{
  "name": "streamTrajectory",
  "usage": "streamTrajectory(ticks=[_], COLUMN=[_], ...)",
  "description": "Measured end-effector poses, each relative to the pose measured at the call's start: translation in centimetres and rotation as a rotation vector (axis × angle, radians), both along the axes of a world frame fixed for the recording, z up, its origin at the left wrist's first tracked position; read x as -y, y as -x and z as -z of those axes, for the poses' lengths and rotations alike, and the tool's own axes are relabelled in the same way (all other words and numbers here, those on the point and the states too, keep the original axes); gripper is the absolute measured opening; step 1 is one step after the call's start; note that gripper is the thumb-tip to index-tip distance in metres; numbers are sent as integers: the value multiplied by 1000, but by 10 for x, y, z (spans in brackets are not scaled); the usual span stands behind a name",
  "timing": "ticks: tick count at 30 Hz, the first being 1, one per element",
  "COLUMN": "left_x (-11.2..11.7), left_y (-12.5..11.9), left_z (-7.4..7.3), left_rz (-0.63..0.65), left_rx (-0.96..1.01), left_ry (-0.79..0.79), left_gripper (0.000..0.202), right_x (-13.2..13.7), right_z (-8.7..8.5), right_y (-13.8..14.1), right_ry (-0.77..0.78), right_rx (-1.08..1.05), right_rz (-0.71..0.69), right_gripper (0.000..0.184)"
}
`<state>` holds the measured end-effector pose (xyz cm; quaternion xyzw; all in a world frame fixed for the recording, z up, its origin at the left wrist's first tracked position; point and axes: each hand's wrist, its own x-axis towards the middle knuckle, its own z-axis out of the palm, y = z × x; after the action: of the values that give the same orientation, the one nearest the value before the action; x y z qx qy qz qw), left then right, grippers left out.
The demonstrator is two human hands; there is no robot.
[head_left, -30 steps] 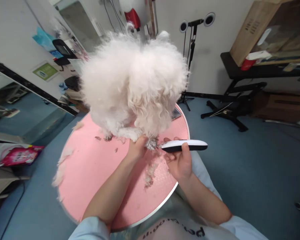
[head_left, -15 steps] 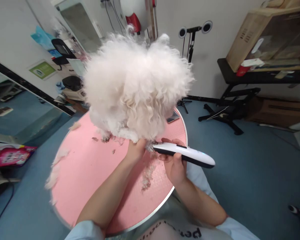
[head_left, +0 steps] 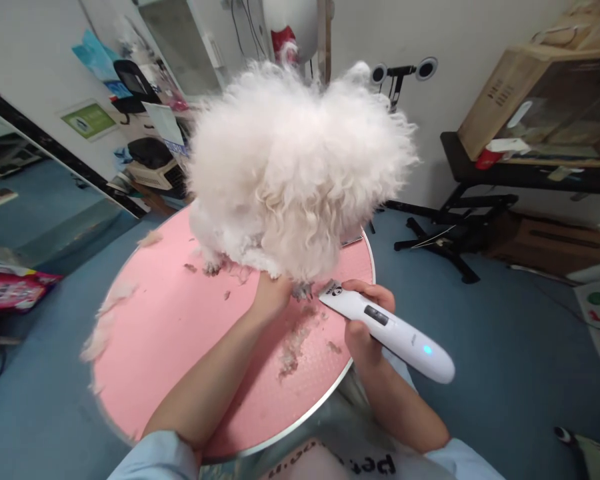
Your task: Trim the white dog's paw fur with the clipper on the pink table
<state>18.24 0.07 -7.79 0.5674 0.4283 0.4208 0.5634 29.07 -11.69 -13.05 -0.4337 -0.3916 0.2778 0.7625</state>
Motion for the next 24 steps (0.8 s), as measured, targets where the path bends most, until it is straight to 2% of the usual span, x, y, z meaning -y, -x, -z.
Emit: streamTrajectory(ticks=[2,5,11,17,21,24], left_x=[1,1,-1,-2,-3,-4], left_y=[1,2,1,5,6,5], left_z=[-5,-10,-8,-8,-7,-4], left_rz=[99,202,119,255,191,118], left_rx=[-20,7,84,70,113,139], left_ry=[48,110,31,127,118,124], left_gripper=[12,16,13,22,21,19], right_x=[-2,-4,-6,-15,-22,-30], right_z=[-6,-12,-12,-22,-26,-26], right_y=[-9,-16,-20,-20,-23,-32], right_ry=[-97,-175,-154,-210,-152,-124], right_rx=[57,194,315,277,223,168], right_rz=[39,-18,-67,-170,-225,-317], right_gripper=[43,36,39,34,39,42])
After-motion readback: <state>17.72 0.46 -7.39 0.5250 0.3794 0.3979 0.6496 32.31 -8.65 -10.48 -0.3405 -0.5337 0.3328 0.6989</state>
